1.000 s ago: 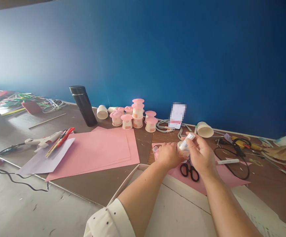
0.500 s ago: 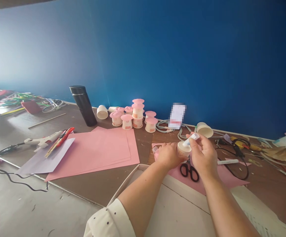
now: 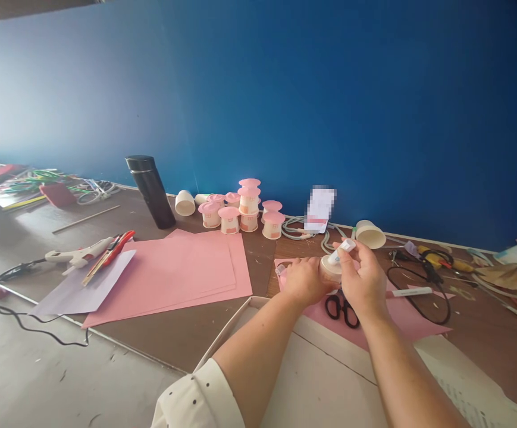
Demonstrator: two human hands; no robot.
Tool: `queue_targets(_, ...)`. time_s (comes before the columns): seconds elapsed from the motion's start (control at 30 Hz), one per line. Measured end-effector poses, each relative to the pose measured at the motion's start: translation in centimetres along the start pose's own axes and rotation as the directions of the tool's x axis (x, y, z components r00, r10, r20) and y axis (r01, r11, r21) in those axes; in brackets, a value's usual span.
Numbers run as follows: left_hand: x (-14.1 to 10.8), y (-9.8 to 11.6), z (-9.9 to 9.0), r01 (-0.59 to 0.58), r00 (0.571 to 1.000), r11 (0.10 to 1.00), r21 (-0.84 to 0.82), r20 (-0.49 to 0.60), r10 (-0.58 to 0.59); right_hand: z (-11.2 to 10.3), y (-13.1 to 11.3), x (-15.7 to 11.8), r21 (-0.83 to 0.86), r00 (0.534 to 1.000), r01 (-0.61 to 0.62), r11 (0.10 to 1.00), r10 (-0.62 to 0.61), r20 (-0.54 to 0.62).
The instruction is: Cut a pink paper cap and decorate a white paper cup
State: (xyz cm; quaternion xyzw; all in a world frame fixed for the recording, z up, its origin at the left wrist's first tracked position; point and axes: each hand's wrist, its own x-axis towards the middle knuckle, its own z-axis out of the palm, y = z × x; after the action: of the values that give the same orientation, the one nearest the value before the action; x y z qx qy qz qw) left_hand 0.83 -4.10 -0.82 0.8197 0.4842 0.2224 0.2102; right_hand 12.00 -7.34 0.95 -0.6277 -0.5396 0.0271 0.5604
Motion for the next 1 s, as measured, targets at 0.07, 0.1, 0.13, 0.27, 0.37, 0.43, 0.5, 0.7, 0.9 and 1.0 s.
queue_targets(0.07,0.0,0.0,0.0,0.010,1.000,1.000,-0.004,0.002,-0.010,-0.1,-0.3,0.0,0.011,0.999,0.014,1.000,-0.014,-0.052)
queue_targets(0.1,0.0,0.0,0.0,0.017,1.000,1.000,-0.008,0.002,-0.017,-0.2,-0.4,0.0,0.031,0.998,0.007,0.999,-0.005,-0.070)
queue_targets(0.13,-0.1,0.0,0.0,0.022,1.000,1.000,-0.012,0.001,-0.022,-0.3,-0.6,0.0,0.058,0.996,-0.007,0.998,0.012,-0.084)
queue_targets(0.27,-0.1,0.0,0.0,0.020,1.000,1.000,-0.007,0.004,-0.020,-0.2,-0.4,0.2,0.136,0.995,-0.046,0.990,0.056,-0.077)
queue_targets(0.37,-0.1,0.2,-0.1,0.032,0.999,0.999,-0.013,0.015,-0.032,0.2,0.1,0.2,0.153,0.997,-0.048,0.987,0.057,-0.054)
queue_targets(0.43,-0.1,0.2,-0.1,0.039,0.999,0.999,-0.016,0.020,-0.039,0.5,0.3,0.2,0.151,0.998,-0.032,0.988,0.041,-0.056)
queue_targets(0.5,-0.1,0.2,-0.1,0.034,0.999,0.999,-0.015,0.020,-0.034,0.6,0.3,0.3,0.124,0.998,-0.010,0.992,0.017,-0.055)
queue_targets(0.7,0.0,0.1,0.0,0.016,1.000,1.000,0.001,0.018,-0.016,0.3,-0.1,0.5,0.039,0.999,-0.020,0.999,0.018,0.035)
queue_targets(0.9,0.0,0.0,0.2,0.030,1.000,0.999,-0.013,-0.005,-0.030,-0.1,0.3,0.4,0.069,0.999,-0.025,0.997,0.028,-0.038)
queue_targets(1.0,0.0,-0.1,0.3,0.027,1.000,1.000,-0.013,-0.002,-0.027,-0.4,0.4,0.5,0.096,0.991,-0.017,0.995,0.029,-0.133)
